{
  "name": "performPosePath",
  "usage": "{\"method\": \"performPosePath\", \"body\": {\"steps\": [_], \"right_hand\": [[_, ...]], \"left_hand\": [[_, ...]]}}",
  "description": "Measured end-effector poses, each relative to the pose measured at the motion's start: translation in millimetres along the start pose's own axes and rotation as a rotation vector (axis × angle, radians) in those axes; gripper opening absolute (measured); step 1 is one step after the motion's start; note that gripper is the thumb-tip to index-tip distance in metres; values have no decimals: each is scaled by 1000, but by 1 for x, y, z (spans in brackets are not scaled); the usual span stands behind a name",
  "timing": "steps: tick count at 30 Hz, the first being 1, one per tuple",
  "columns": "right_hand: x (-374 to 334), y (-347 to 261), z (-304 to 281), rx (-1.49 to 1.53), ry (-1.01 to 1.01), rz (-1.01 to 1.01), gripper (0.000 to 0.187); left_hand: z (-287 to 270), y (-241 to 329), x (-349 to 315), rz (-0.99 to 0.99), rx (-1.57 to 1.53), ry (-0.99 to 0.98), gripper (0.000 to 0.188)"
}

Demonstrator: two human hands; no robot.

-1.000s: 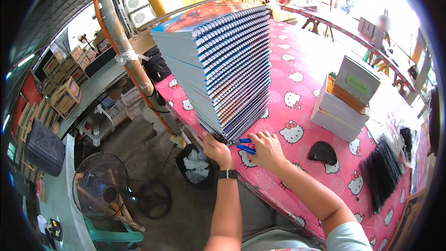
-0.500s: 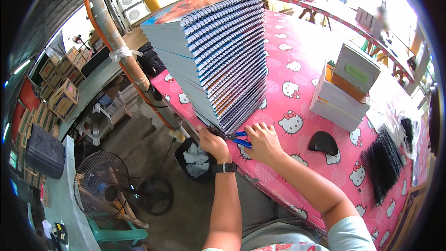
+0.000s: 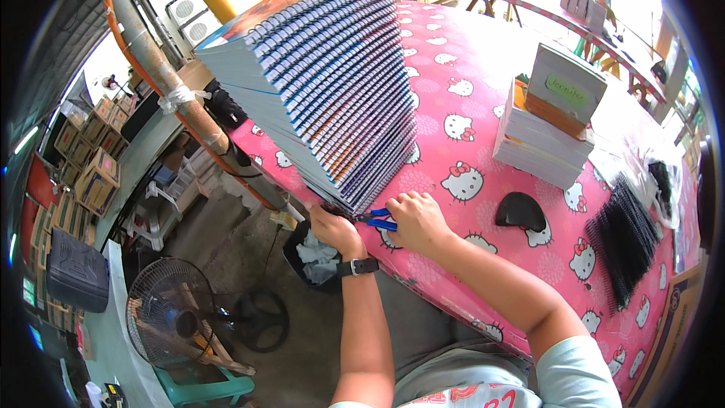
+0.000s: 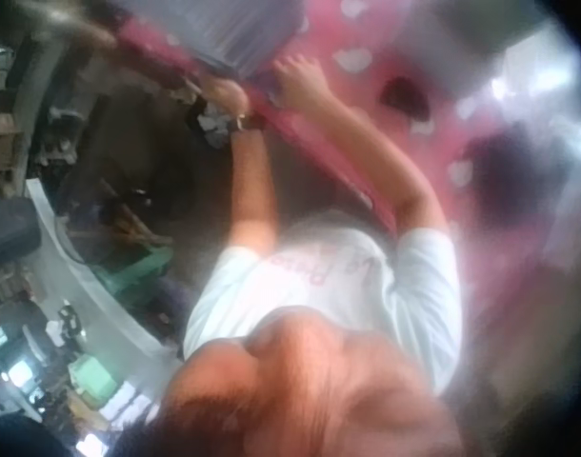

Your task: The person uses a pair of blue pliers to cut the excess binding wire from a stack of spiral-bound notebooks on a table.

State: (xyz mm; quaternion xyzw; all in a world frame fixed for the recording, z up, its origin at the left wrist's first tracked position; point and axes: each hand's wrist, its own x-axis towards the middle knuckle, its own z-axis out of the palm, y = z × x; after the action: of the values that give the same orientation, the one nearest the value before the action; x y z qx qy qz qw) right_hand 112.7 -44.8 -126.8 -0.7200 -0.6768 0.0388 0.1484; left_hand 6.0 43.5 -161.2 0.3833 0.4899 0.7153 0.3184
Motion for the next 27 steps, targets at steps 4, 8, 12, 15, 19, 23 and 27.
{"method": "performPosePath", "body": {"steps": [4, 8, 12, 15, 19, 23, 27], "right_hand": [[2, 3, -11, 89, -161, 72, 35], [-5, 9, -4, -97, 89, -75, 34], [3, 0, -1, -131, 83, -64, 34], [9, -4, -5, -76, -65, -5, 32], [10, -2, -12, -4, -205, 40, 31], [2, -2, -10, -142, -81, -24, 32], [9, -7, -8, -223, -117, -14, 34]], "left_hand": [[-6, 0, 4, -58, 0, -47, 58], [-3, -1, 2, -71, -55, -1, 55], [-4, -4, 5, -139, -76, -12, 49], [-4, -8, 8, -118, -34, -30, 52], [-4, -7, 8, -137, 71, -15, 57], [-5, -10, 11, -101, 28, -4, 61], [-2, 3, 4, -138, 38, -19, 63]]}}
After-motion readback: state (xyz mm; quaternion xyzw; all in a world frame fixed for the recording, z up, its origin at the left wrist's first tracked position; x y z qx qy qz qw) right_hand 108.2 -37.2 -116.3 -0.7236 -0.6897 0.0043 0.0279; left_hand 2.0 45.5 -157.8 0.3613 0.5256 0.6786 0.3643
